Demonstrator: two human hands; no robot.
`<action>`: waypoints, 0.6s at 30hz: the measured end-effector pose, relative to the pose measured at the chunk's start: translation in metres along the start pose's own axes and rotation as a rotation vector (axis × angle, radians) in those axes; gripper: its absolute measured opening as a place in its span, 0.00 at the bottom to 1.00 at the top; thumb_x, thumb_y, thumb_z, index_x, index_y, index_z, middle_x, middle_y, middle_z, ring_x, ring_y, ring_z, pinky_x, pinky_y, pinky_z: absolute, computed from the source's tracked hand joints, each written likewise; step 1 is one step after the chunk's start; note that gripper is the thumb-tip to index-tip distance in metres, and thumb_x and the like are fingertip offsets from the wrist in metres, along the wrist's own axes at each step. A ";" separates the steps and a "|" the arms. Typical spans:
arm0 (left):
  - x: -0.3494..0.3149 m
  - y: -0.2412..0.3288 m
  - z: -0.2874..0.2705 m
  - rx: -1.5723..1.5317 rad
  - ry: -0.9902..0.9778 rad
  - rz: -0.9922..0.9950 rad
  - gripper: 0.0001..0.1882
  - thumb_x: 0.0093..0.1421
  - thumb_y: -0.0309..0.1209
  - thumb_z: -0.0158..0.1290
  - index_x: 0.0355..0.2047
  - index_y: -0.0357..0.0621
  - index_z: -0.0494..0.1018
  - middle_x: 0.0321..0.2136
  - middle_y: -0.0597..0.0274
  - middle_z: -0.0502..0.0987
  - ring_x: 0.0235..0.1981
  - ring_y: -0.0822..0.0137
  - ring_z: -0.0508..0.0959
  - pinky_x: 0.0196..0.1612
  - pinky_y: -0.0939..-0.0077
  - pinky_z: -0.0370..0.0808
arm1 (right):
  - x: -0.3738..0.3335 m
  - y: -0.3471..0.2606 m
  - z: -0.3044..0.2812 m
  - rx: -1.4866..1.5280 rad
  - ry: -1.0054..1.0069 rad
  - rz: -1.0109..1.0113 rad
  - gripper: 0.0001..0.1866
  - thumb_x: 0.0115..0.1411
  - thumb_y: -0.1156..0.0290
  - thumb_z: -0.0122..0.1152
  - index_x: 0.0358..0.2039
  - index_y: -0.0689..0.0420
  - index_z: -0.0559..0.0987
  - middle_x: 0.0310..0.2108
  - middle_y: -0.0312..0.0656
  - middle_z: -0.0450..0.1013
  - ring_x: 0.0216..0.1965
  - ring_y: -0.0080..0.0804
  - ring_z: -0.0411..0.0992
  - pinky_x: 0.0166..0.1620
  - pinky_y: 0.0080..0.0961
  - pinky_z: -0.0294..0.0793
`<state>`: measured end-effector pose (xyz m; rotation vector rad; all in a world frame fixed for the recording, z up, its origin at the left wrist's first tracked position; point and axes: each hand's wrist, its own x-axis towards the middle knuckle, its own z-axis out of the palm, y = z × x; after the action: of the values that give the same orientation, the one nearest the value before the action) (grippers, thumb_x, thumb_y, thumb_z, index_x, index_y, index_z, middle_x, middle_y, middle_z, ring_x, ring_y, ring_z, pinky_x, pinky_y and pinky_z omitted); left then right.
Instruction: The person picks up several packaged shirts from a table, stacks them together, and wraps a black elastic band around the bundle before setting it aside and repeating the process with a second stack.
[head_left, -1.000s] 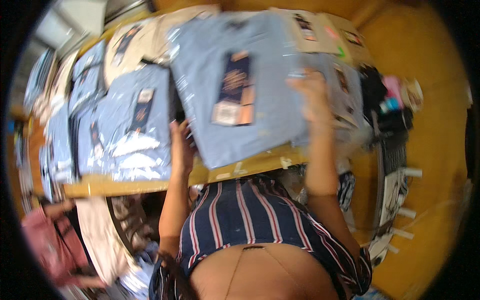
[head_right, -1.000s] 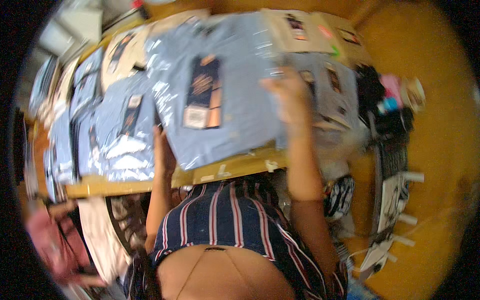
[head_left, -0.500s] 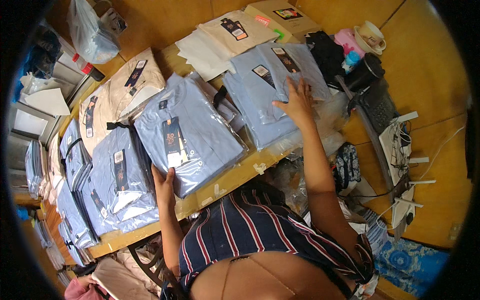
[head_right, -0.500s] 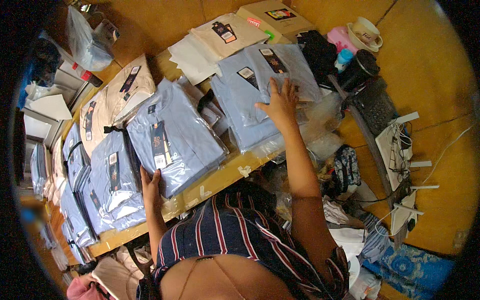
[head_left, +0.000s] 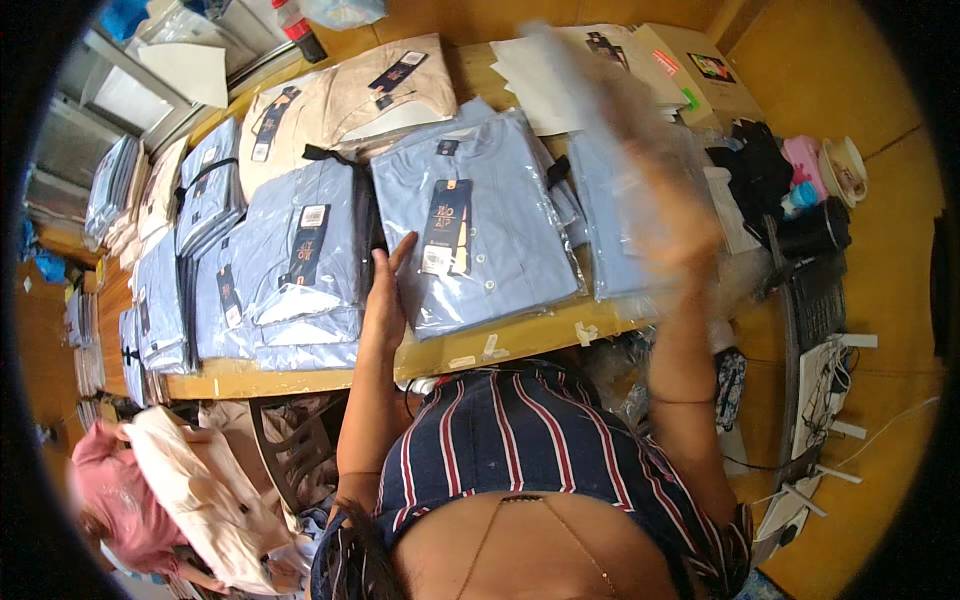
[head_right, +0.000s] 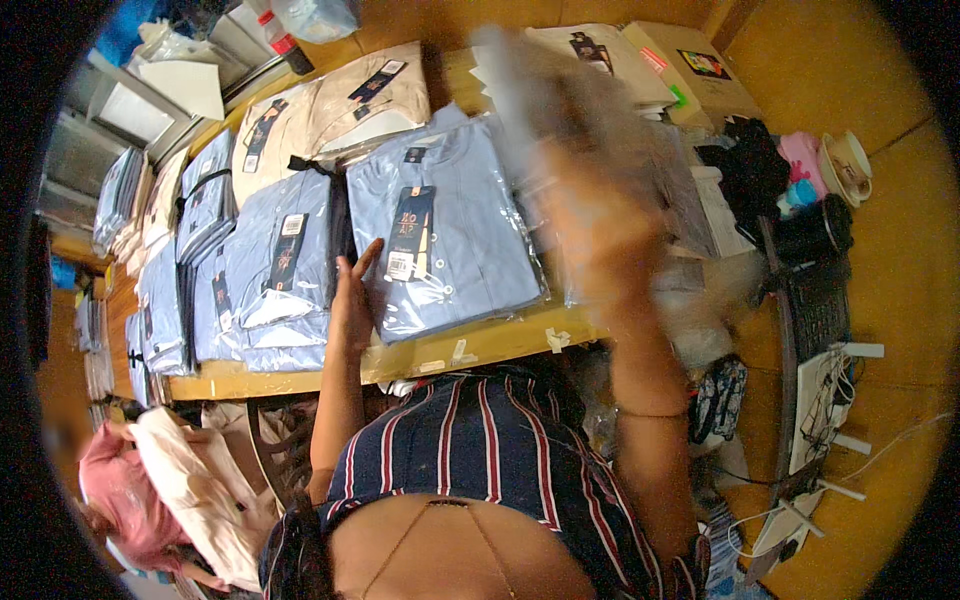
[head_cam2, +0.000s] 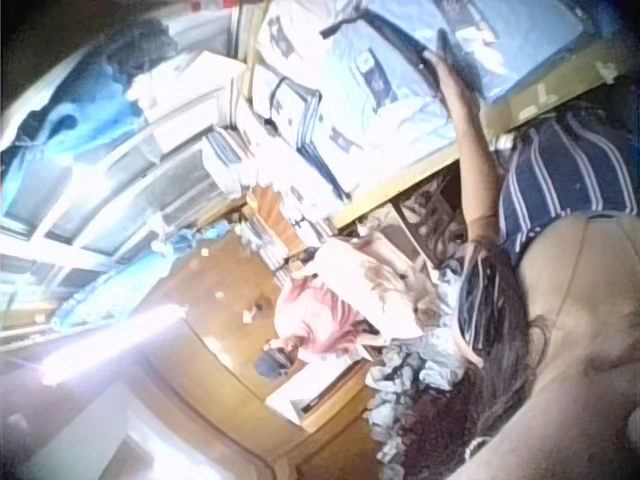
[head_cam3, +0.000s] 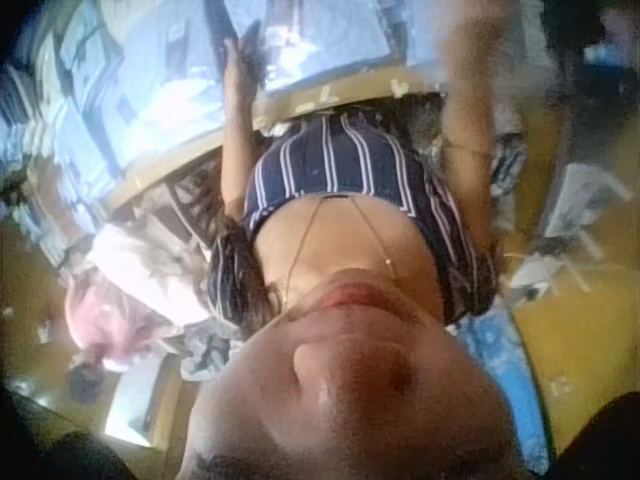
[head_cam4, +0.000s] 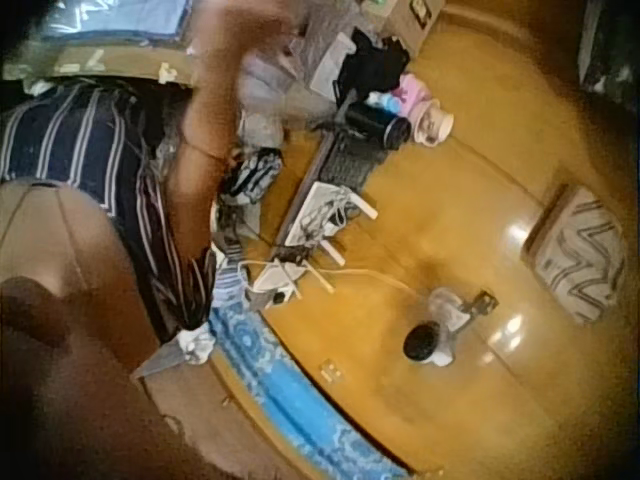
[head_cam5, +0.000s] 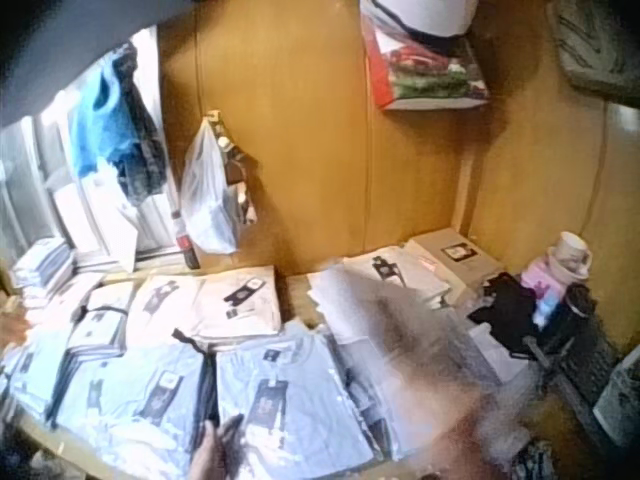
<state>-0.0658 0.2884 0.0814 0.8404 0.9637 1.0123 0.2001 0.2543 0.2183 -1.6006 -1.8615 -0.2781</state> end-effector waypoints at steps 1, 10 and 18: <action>0.000 0.002 0.001 -0.055 -0.023 -0.024 0.35 0.55 0.55 0.25 0.51 0.36 0.53 0.53 0.52 0.51 0.55 0.61 0.49 0.55 0.73 0.43 | -0.007 -0.013 0.027 0.013 0.141 -0.343 0.18 0.42 0.70 0.54 0.36 0.59 0.71 0.24 0.39 0.69 0.17 0.29 0.65 0.18 0.24 0.64; 0.001 0.007 0.005 0.062 0.244 -0.068 0.26 0.50 0.22 0.47 0.49 0.38 0.52 0.42 0.54 0.64 0.42 0.64 0.66 0.44 0.75 0.63 | -0.054 -0.066 0.086 0.637 -0.490 -0.188 0.17 0.41 0.73 0.54 0.36 0.59 0.70 0.27 0.45 0.69 0.30 0.37 0.69 0.35 0.30 0.68; 0.007 0.020 -0.002 0.217 0.109 -0.113 0.30 0.48 0.21 0.48 0.51 0.37 0.49 0.45 0.53 0.62 0.44 0.63 0.64 0.47 0.77 0.59 | -0.079 0.123 0.052 -0.253 -0.483 0.302 0.31 0.41 0.82 0.47 0.47 0.38 0.63 0.55 0.44 0.47 0.56 0.43 0.42 0.51 0.53 0.42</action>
<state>-0.0719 0.3018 0.0969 0.9058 1.2171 0.8739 0.3008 0.2477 0.1005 -2.2506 -1.9432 0.0144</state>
